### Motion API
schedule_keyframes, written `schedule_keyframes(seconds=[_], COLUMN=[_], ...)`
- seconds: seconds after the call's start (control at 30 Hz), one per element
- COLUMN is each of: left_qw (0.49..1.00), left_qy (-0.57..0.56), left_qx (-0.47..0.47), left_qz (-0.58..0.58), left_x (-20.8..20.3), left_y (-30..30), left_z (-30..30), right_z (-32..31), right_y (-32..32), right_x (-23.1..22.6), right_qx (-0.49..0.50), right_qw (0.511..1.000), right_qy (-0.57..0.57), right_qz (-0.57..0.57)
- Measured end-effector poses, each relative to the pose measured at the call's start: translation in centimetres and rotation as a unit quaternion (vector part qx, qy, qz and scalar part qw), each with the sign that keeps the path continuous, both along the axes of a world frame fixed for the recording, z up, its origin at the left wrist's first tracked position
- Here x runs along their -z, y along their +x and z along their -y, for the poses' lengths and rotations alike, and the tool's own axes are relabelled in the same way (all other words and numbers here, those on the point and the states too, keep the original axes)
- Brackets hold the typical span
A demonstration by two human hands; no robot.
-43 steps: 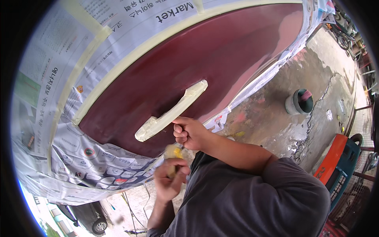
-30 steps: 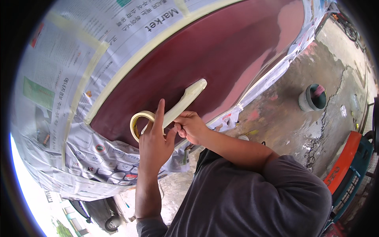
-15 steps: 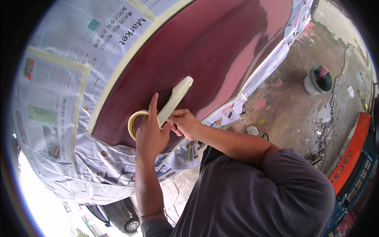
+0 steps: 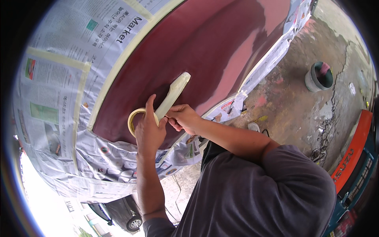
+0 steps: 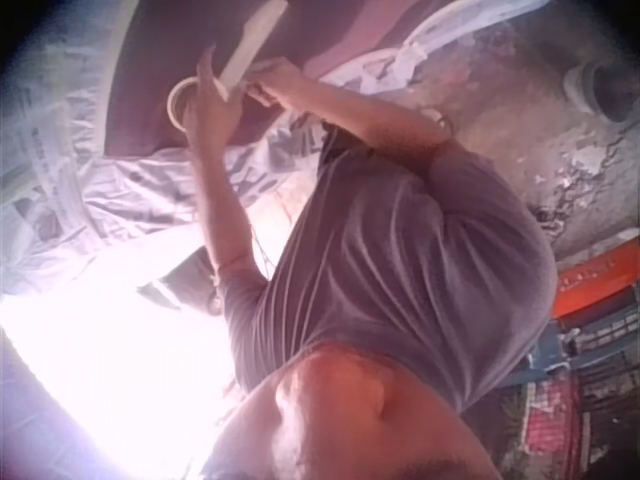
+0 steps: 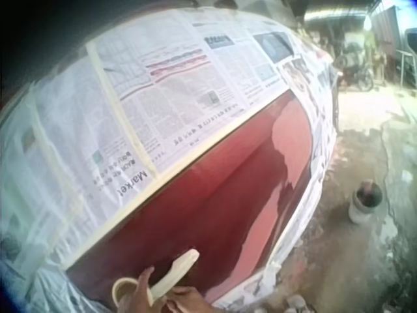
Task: The person applies masking tape to a car door handle and then covers the car's hood with newspaper, securing it with tape. The actions are performed by hand in an auto repair shop environment.
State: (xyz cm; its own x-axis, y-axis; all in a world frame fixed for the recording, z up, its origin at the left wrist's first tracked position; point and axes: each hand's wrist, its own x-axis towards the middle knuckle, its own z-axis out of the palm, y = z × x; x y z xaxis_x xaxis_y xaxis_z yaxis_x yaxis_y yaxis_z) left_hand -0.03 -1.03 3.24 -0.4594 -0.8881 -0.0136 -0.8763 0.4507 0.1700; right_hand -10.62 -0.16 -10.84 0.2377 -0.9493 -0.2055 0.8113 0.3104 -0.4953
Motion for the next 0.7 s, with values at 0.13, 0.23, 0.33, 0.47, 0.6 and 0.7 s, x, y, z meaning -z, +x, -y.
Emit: schedule_keyframes(seconds=[0.13, 0.23, 0.33, 0.47, 0.6, 0.7], left_qw=[0.999, 1.0, 1.0, 0.999, 0.999, 0.999], left_qy=[-0.046, -0.01, 0.01, 0.021, 0.03, 0.037], left_qx=[0.029, 0.004, -0.009, -0.009, 0.0, 0.002], left_qz=[0.0, 0.007, 0.021, 0.033, 0.037, 0.024], left_x=[0.2, 0.1, -0.2, -0.7, -1.0, -1.0], left_y=[0.2, 0.0, -0.2, -0.6, -0.8, -0.4], left_z=[-0.1, -0.2, -0.3, -0.3, -0.5, -0.7], right_z=[-0.8, -1.5, -1.3, -0.2, -0.2, -0.9], right_y=[-2.4, -2.9, -2.2, -1.2, -0.5, -0.6], right_x=[0.1, 0.1, -0.2, -0.4, -0.8, -1.0], right_qx=[0.024, 0.042, 0.046, 0.069, 0.091, 0.076], right_qw=[0.991, 0.997, 0.999, 0.997, 0.994, 0.988], right_qy=[0.066, 0.039, 0.023, 0.028, 0.015, 0.026], right_qz=[0.11, 0.054, 0.001, 0.033, 0.065, 0.135])
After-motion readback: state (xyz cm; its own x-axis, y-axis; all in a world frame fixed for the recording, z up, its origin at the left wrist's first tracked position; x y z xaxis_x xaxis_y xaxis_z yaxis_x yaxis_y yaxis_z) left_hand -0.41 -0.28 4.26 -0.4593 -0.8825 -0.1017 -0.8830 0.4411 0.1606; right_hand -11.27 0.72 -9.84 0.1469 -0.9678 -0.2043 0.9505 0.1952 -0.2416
